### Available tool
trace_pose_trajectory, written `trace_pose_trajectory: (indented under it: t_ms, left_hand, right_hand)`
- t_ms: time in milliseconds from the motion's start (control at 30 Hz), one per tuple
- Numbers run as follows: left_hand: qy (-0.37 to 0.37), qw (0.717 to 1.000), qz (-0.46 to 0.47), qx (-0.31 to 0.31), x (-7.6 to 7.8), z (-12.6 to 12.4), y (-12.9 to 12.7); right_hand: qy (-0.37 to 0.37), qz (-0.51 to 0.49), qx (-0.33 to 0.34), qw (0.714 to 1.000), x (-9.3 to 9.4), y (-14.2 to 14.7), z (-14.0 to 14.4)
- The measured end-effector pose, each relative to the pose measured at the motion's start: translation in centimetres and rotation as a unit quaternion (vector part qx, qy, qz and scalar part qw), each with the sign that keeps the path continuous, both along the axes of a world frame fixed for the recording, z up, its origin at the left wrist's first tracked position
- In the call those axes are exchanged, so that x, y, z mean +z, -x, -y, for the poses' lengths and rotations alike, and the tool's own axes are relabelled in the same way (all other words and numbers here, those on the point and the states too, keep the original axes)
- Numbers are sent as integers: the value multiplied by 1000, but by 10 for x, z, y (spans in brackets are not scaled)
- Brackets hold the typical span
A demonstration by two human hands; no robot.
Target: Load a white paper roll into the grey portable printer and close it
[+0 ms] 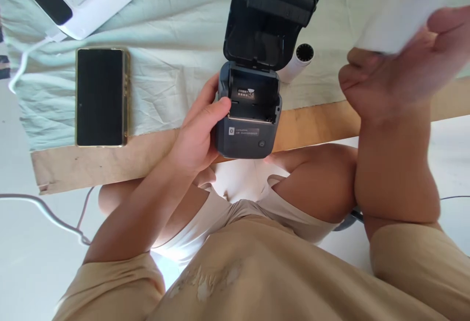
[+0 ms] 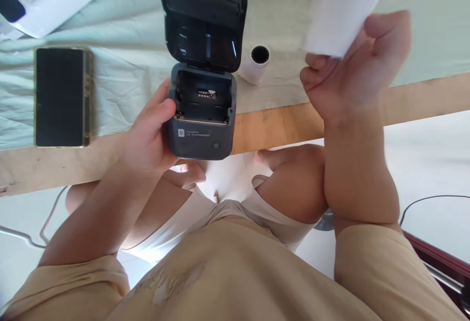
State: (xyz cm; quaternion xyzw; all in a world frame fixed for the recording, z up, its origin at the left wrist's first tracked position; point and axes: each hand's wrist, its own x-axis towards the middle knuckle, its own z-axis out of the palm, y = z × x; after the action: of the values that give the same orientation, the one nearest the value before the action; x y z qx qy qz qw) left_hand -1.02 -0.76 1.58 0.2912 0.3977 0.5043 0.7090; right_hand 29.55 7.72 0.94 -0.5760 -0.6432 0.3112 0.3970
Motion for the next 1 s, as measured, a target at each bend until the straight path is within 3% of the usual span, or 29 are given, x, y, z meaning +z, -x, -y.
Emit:
trace_pose_trajectory:
  t_ms: [100,200,300,400,467,667,800,867,1000]
  left_hand:
    - [6,1000,-5,5,1,0,-2]
    - [1,1000,3,4,1,-1,-2]
    - [2,1000,0,4,2,-1,-1]
    - [7,1000,-7,-7,2,-1,1]
    - [6,1000,-4,-10,1,-1,1]
    - [11,1000,-4,-14,1,-1,1]
    - [-15,1000,12,-15,-1,-1,1]
    - [-27,999,13,-15,-3,-1,1]
    - [-28,999,-16,-18,-3,-2,1]
  right_hand:
    - [12,-179,-128,975,-17,0,-16]
    - [-19,-221,-180,958,-19,14,-13]
    - [-36,-171,-139,975,-9,28,0]
    - [-87,-47,-92,991,2,32,7]
    - [-117,40,-96,988,4,31,7]
    - [-57,160,-148,974,-1,30,-1]
    - [-16,191,-137,972,-4,30,-2]
    - [-62,182,-116,974,-3,29,1]
    - [-255,158,-93,949,4,36,17]
